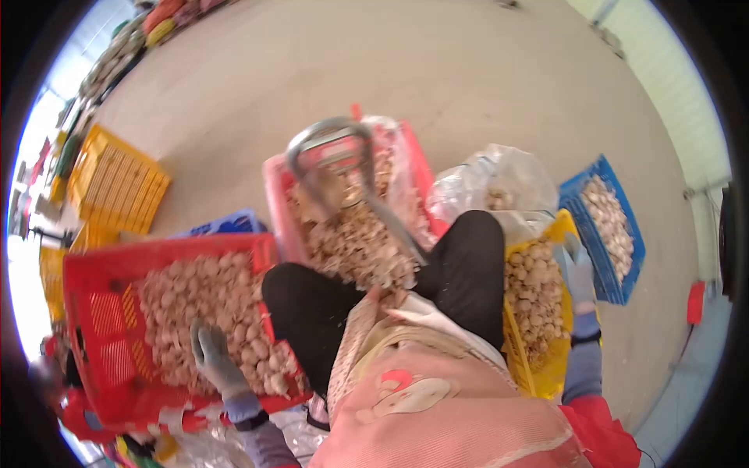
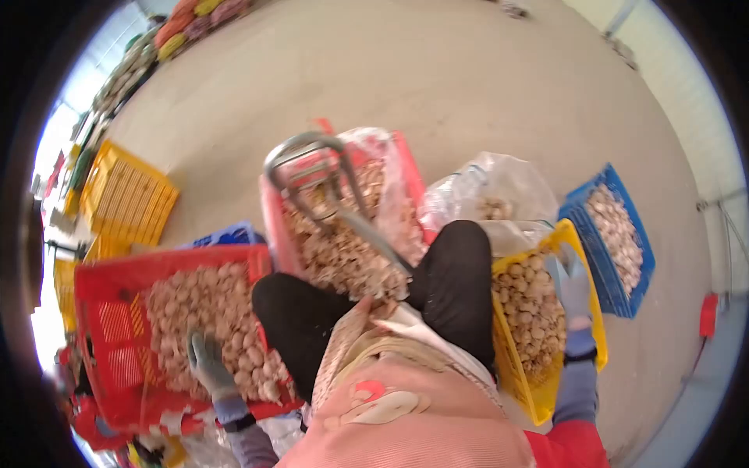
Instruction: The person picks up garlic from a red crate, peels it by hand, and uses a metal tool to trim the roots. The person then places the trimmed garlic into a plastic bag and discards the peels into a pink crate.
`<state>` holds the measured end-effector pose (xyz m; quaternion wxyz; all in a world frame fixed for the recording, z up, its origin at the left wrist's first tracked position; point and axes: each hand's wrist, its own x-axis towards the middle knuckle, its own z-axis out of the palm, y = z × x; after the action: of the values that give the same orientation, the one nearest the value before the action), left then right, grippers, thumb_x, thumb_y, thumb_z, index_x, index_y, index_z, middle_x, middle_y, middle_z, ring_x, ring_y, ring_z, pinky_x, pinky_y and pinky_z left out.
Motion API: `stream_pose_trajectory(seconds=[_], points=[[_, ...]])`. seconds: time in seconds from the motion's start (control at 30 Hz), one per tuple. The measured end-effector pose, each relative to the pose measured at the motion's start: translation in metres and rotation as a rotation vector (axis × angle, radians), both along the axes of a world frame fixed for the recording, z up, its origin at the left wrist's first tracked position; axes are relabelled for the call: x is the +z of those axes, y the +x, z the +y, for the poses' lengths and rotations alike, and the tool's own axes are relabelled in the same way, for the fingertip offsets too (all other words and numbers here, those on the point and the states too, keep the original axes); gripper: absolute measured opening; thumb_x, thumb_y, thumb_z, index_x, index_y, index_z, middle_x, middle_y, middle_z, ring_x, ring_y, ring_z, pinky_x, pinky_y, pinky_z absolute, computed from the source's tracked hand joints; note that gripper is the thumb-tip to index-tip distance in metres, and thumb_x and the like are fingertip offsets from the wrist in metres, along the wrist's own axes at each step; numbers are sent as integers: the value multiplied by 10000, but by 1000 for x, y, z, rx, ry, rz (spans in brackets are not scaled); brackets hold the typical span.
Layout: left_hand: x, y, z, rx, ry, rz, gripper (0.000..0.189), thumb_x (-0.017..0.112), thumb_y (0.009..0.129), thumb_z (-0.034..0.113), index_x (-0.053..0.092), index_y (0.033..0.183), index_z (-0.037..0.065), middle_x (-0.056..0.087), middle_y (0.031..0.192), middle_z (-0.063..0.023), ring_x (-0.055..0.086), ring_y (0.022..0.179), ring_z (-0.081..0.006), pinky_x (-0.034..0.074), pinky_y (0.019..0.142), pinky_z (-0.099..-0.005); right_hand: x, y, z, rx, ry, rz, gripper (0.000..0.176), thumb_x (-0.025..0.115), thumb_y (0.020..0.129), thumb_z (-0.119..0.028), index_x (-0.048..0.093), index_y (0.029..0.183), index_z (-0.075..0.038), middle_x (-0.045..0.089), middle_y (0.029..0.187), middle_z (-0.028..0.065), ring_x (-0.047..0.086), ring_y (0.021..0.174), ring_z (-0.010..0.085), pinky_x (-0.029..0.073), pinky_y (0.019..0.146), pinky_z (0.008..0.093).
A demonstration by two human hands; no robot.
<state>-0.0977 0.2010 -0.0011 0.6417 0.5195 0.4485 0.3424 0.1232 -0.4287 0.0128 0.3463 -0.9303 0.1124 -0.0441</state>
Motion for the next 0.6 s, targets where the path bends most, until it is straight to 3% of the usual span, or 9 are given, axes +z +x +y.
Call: stream_pose_trajectory(seconds=[0.13, 0.23, 0.27, 0.33, 0.43, 0.53, 0.6], points=[[-19, 13, -34, -116, -137, 111, 353, 578, 991, 228, 572, 1312, 79, 594, 1206, -58, 610, 1038, -181, 499, 882, -307, -36, 72, -2, -220, 358, 54, 549, 699, 875, -379, 620, 1236, 27, 666, 1170, 191, 636, 1066, 262, 480, 913, 348], [-18, 16, -60, -172, -142, 131, 399, 616, 958, 251, 568, 1315, 79, 630, 1133, -48, 631, 972, -150, 509, 823, -296, -73, 121, -22, -498, 9, 215, 589, 740, 831, -392, 633, 1209, 46, 686, 1126, 161, 642, 1022, 227, 485, 877, 321], [-20, 14, -65, -156, -139, 123, 376, 605, 953, 213, 574, 1287, 43, 626, 1084, -50, 643, 883, -146, 520, 734, -263, -92, 128, -28, -568, -79, 120, 581, 752, 818, -388, 642, 1183, 50, 694, 1089, 149, 649, 985, 215, 489, 849, 314], [-24, 2, -63, -191, -132, 186, 373, 611, 961, 234, 581, 1290, 62, 624, 1112, -46, 637, 921, -152, 523, 780, -278, -124, 141, -37, -707, -257, -68, 565, 777, 793, -381, 660, 1130, 58, 711, 1016, 125, 662, 911, 189, 498, 794, 299], [-28, -8, -66, -181, -155, 213, 373, 618, 960, 233, 587, 1292, 66, 637, 1098, -31, 636, 919, -142, 527, 768, -279, -117, 133, -40, -512, 204, 126, 450, 772, 807, -302, 674, 1059, 58, 716, 932, 82, 668, 811, 165, 505, 736, 276], [-28, -3, -70, -182, -175, 260, 371, 611, 964, 236, 589, 1289, 59, 639, 1110, -36, 641, 941, -154, 527, 778, -283, -102, 124, -18, -441, 633, -15, 346, 763, 815, -236, 692, 1014, 38, 707, 868, 42, 652, 725, 142, 506, 688, 266], [-27, 7, -73, -200, -199, 255, 361, 601, 969, 236, 594, 1281, 55, 642, 1129, -45, 645, 962, -163, 529, 788, -288, -37, 105, 12, -386, 835, -87, 301, 743, 833, -206, 695, 1010, 32, 698, 861, 36, 638, 715, 130, 499, 681, 257]])
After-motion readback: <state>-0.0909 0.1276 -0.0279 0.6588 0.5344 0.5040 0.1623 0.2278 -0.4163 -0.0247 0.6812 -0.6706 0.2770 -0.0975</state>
